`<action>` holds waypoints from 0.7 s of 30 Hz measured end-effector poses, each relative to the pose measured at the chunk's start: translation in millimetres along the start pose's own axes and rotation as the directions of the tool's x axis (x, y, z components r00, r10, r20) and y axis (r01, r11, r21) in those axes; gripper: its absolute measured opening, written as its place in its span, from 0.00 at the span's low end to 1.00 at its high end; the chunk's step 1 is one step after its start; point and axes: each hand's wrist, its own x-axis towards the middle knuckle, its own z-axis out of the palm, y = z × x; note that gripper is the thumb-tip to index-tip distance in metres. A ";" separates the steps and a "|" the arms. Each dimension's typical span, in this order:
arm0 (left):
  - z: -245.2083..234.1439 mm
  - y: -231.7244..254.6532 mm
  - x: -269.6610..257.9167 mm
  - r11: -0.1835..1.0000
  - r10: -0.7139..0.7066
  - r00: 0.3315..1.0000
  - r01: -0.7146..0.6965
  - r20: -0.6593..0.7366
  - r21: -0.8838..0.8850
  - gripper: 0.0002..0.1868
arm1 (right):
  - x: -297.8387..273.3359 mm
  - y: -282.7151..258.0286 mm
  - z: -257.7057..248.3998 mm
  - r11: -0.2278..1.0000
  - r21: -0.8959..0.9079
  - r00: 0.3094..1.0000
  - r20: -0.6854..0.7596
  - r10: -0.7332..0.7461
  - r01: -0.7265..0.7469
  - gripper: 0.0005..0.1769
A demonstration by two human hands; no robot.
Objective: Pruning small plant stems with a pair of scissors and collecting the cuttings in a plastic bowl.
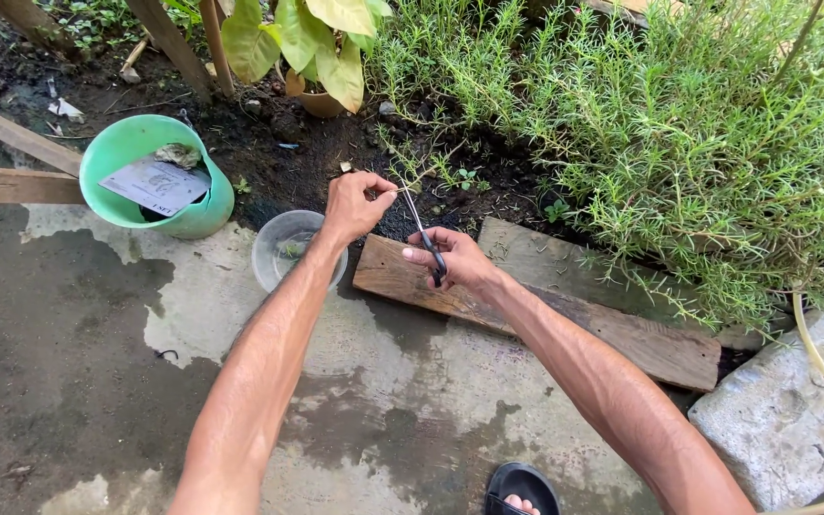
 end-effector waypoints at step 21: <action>-15.4 45.3 0.0 0.987 -0.143 0.988 0.138 -0.061 -0.082 0.08 | -18.3 -42.0 11.9 0.979 0.077 0.976 -0.125 -0.179 0.189 0.28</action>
